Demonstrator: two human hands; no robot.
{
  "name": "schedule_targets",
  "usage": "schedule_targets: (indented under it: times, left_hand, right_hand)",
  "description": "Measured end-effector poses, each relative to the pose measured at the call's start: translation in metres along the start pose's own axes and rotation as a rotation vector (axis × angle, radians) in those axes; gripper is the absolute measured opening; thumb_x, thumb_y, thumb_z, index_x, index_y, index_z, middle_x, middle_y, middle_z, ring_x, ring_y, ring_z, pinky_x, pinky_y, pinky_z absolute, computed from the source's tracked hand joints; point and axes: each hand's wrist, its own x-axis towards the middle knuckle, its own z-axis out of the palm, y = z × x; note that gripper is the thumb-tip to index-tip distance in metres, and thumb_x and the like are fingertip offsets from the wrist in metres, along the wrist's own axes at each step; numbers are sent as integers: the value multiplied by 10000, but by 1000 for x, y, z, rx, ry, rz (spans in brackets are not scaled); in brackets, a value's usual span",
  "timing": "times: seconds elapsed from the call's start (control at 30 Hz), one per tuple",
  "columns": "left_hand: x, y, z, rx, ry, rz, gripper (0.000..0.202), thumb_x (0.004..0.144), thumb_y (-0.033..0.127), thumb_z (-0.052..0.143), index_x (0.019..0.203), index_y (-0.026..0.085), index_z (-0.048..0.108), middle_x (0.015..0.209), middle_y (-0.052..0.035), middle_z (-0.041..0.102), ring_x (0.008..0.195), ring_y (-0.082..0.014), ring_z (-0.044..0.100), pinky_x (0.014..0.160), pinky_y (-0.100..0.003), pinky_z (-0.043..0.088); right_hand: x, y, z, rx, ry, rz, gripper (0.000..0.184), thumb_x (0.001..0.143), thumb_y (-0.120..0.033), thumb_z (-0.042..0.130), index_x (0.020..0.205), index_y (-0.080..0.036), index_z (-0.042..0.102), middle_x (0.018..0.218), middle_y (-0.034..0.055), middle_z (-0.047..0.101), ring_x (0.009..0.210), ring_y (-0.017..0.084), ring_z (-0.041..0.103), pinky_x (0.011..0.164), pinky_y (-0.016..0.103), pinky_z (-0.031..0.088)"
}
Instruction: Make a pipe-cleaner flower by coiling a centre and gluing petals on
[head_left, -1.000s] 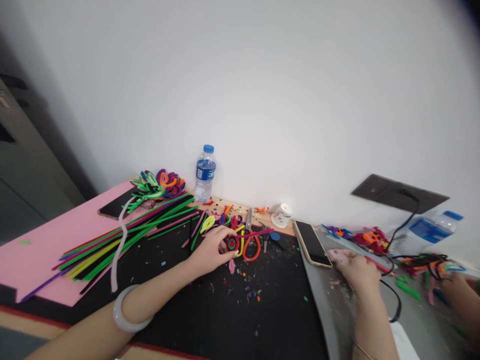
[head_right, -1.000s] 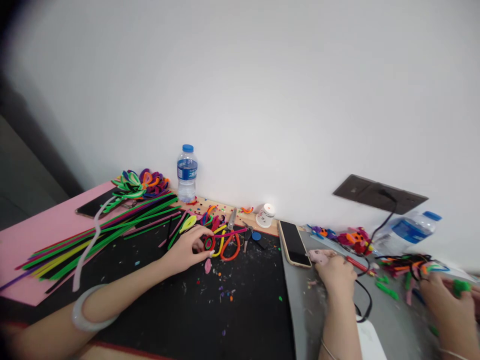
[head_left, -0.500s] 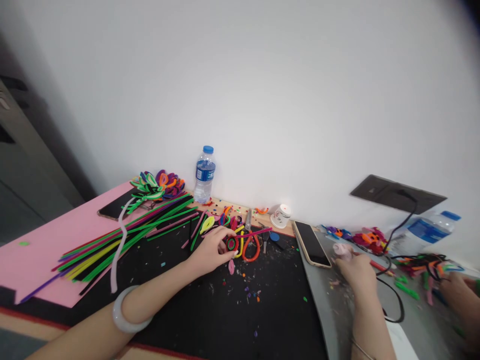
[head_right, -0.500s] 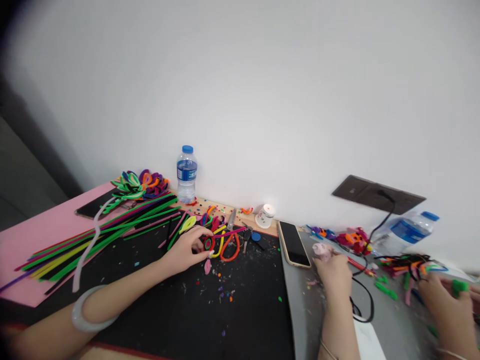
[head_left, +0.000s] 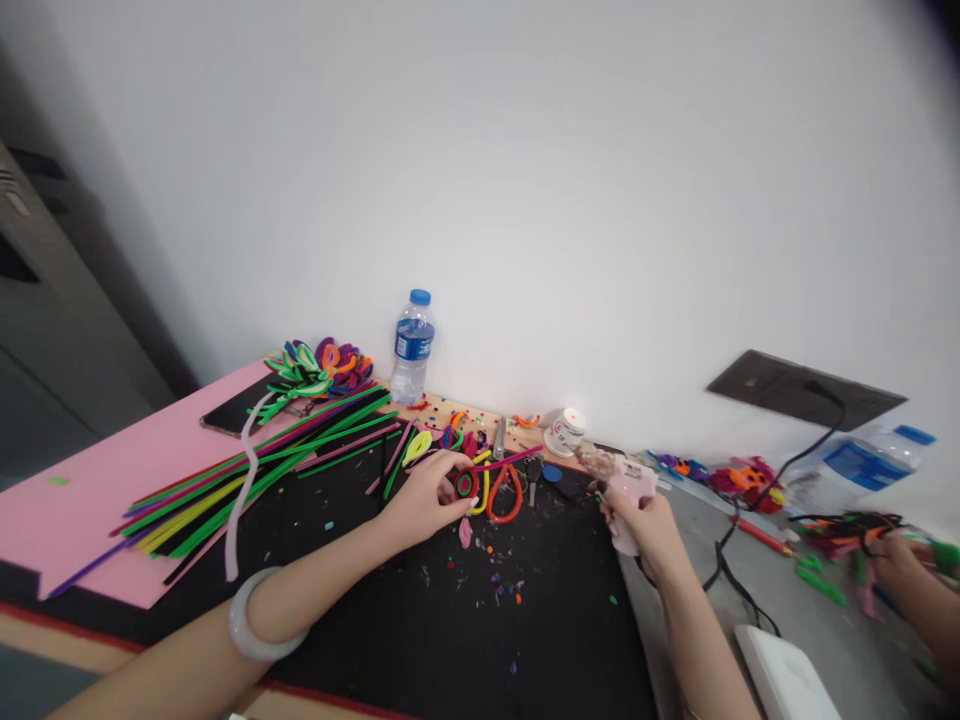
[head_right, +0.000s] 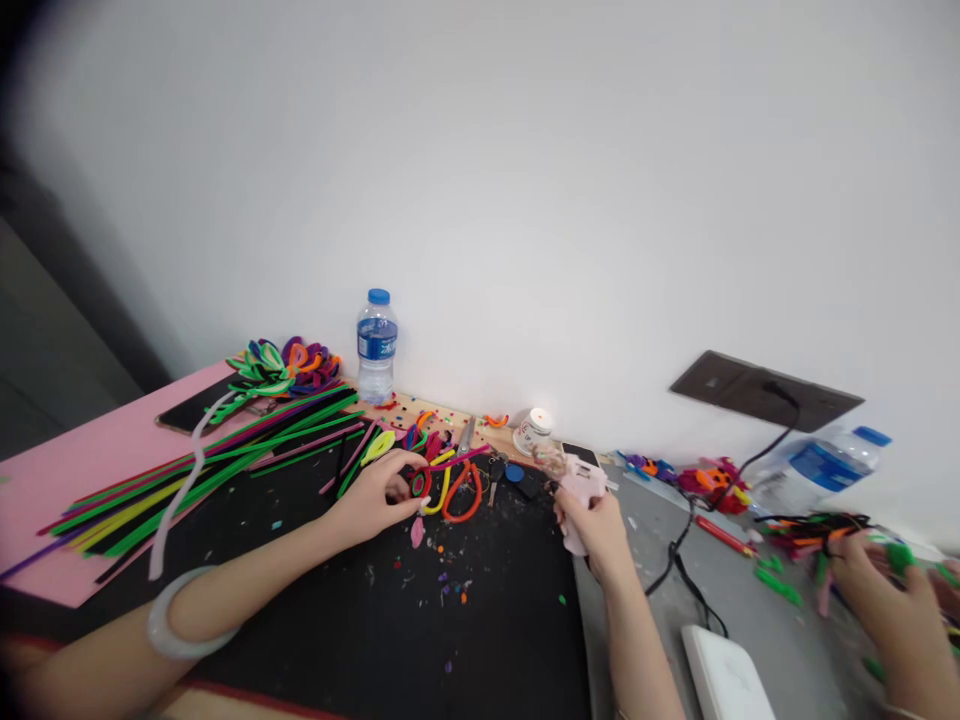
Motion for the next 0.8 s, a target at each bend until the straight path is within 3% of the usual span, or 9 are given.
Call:
schedule_targets:
  times: [0.13, 0.33, 0.47, 0.6, 0.8]
  left_hand:
    - [0, -1, 0, -18, 7, -8, 343, 727, 250, 611, 1044, 202, 491, 1040, -52, 501, 569, -82, 572, 554, -244, 515]
    - [-1, 2, 0, -41, 7, -18, 316, 728, 264, 609, 1017, 197, 501, 1026, -46, 506, 590, -83, 574, 560, -237, 523]
    - [-1, 8, 0, -64, -24, -28, 307, 738, 278, 601, 1014, 197, 493, 987, -30, 510, 595, -84, 571, 570, -238, 520]
    - [-1, 10, 1, -90, -41, -31, 296, 736, 265, 606, 998, 196, 488, 993, -26, 491, 597, -81, 574, 575, -235, 515]
    - [-2, 5, 4, -160, -60, -41, 312, 726, 255, 624, 996, 206, 477, 982, -10, 478, 600, -78, 584, 561, -226, 510]
  right_hand:
    - [-12, -2, 22, 173, -265, 38, 227, 679, -365, 616, 630, -162, 524, 425, -42, 501, 336, 75, 398, 350, 191, 324]
    - [-27, -1, 46, 277, -638, 129, 317, 694, -433, 629, 755, -127, 573, 487, -1, 597, 367, 92, 494, 379, 189, 362]
    - [-36, -2, 58, 330, -640, 139, 329, 708, -455, 634, 739, -139, 545, 565, 5, 618, 337, 63, 444, 340, 175, 306]
    - [-41, 0, 67, 386, -510, 161, 300, 702, -426, 655, 738, -162, 517, 477, -56, 528, 317, 46, 371, 335, 172, 300]
    - [-39, 8, 75, 406, -488, 159, 294, 686, -415, 660, 668, -173, 494, 453, -62, 496, 300, 47, 364, 318, 173, 284]
